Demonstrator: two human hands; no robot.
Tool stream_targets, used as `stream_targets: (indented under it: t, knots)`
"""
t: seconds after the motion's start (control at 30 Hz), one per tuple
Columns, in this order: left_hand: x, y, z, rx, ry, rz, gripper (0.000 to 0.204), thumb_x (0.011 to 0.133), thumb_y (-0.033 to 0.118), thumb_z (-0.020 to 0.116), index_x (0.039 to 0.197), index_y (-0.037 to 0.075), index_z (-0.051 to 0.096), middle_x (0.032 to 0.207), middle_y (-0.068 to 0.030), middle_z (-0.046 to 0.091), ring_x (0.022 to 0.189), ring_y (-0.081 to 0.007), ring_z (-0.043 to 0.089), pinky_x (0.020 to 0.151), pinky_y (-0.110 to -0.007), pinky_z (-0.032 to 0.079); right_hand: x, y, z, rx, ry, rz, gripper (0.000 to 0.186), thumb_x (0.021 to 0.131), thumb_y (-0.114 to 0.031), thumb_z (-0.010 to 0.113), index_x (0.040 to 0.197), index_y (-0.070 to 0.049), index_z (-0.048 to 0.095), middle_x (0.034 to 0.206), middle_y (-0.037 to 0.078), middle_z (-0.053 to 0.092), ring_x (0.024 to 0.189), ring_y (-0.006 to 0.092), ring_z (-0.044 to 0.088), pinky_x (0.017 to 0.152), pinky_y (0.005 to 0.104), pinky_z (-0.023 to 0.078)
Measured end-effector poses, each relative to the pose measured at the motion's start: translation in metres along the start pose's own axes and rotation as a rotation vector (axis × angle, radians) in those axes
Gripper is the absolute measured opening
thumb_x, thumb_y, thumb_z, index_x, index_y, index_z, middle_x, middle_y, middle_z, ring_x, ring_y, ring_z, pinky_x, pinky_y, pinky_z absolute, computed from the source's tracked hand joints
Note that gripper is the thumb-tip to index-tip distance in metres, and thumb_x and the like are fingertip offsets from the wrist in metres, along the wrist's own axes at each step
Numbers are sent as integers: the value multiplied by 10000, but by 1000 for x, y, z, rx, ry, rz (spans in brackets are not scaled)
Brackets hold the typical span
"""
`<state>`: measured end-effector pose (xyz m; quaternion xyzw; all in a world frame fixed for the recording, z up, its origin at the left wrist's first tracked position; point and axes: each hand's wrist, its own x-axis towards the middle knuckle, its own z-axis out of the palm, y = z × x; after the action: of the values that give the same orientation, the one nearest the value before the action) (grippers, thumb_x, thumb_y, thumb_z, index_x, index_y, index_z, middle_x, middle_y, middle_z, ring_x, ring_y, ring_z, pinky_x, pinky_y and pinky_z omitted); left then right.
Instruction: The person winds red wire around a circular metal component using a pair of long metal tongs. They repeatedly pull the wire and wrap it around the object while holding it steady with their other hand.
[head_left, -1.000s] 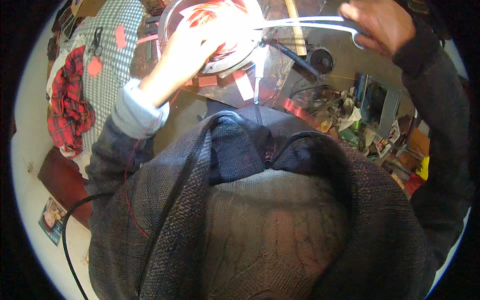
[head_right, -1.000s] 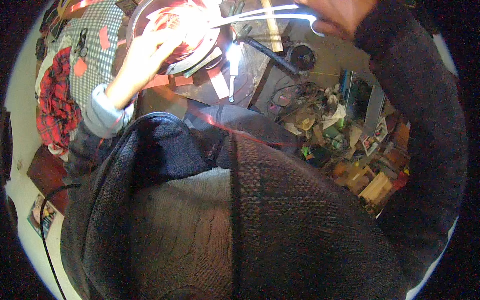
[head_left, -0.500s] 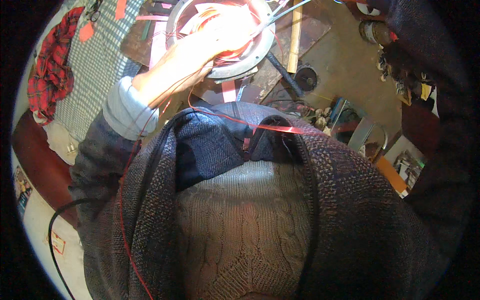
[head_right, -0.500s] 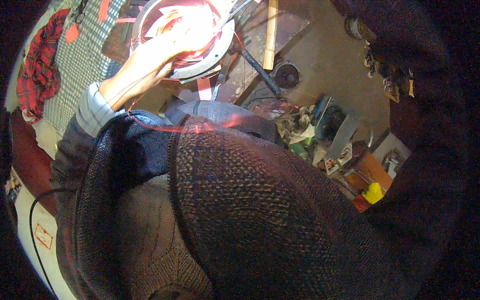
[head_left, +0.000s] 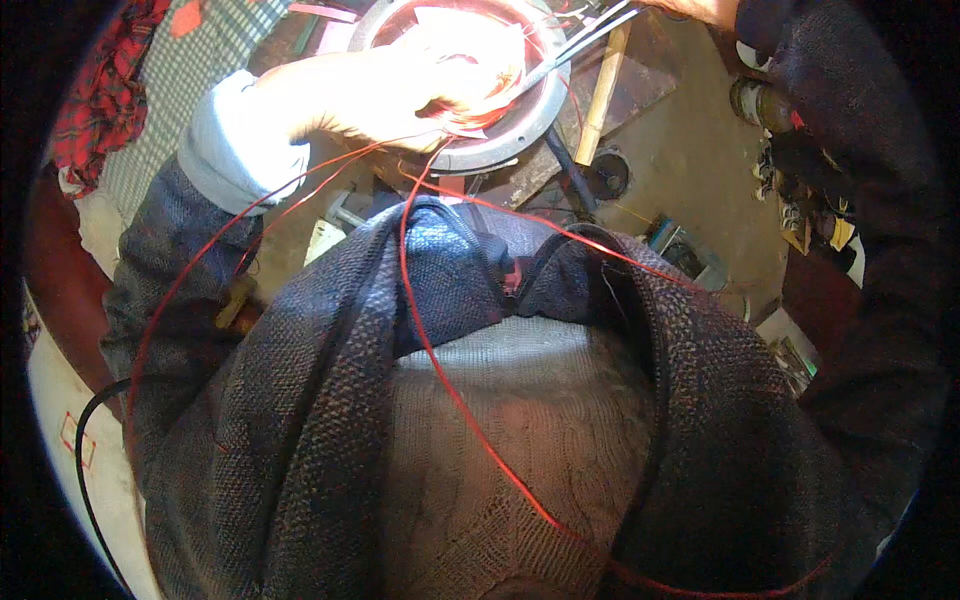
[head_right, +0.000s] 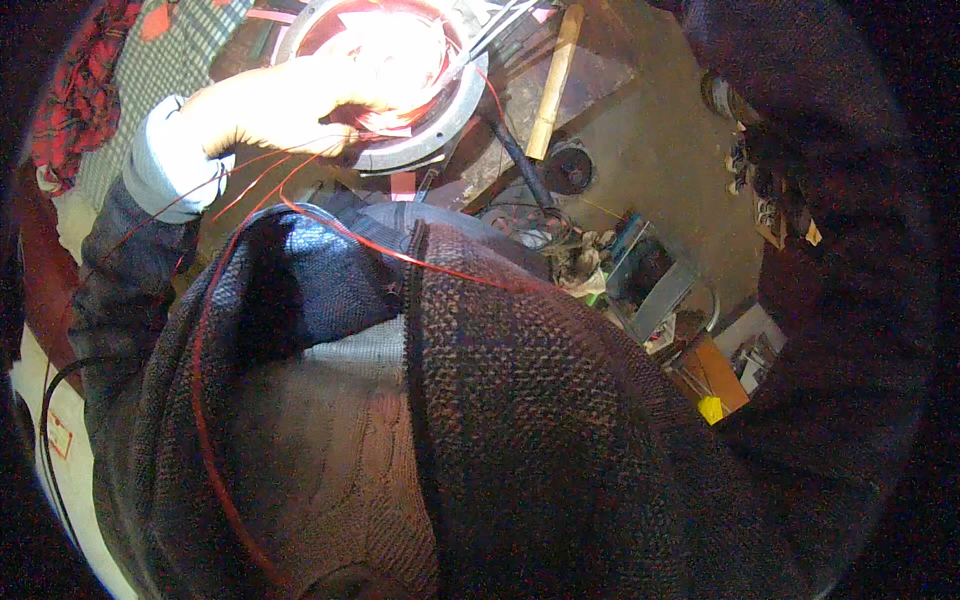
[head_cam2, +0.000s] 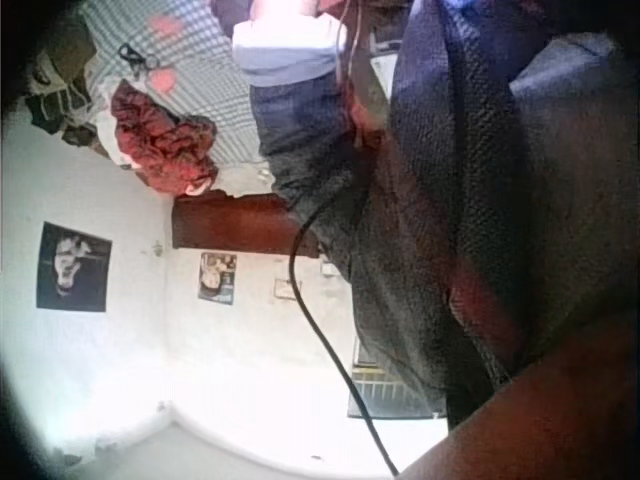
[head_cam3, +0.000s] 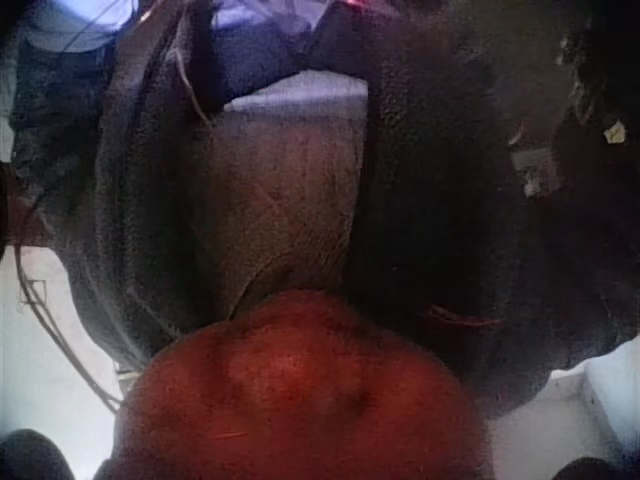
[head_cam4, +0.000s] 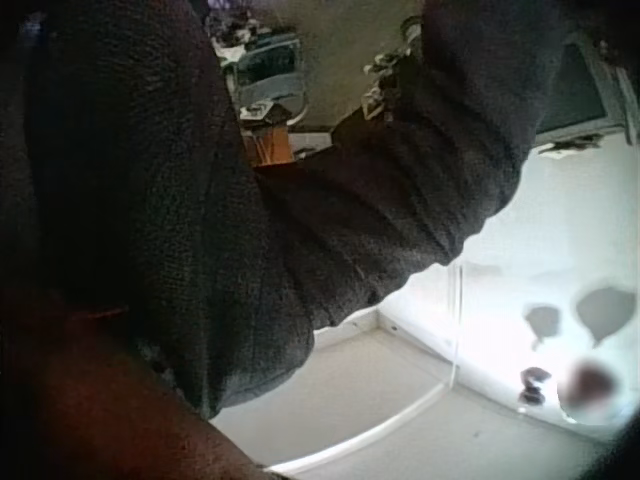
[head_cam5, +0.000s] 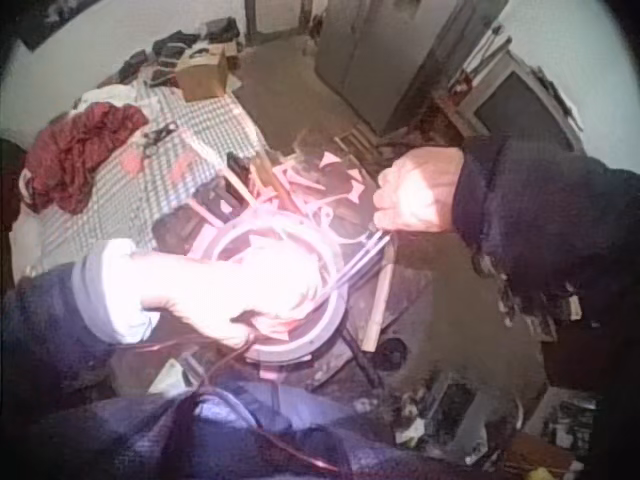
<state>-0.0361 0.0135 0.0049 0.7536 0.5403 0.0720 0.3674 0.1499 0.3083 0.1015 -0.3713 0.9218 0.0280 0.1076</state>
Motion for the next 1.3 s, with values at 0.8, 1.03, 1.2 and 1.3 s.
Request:
stream_targets:
  t: [0.8,1.03,1.2,1.3]
  knots:
    - [59,-19,33,-1367,-63,168,153,988,184,674,1080,63,656,937,-112,686,810,-266,637,724,-395,535,-8,-20,33,152,-112,171,149,877,-224,634,937,-93,672,817,92,654,838,309,675,765,439,543]
    - [58,-1,34,-972,175,171,66,967,127,640,960,69,672,804,-43,619,711,-159,582,613,-318,494,-5,-16,17,185,-139,93,219,803,-216,714,981,-89,691,863,99,674,898,327,676,815,421,546]
    - [58,4,27,-859,218,212,60,960,122,641,934,73,665,790,-40,619,695,-159,578,610,-313,492,-8,-14,34,227,-129,133,215,797,-227,734,960,-89,712,855,115,693,869,334,684,789,432,550]
    - [59,3,27,-846,244,220,60,956,119,641,919,75,661,782,-39,619,685,-159,575,608,-310,491,-11,-14,40,220,-83,170,237,794,-233,729,976,-83,719,843,110,688,845,324,681,760,436,544]
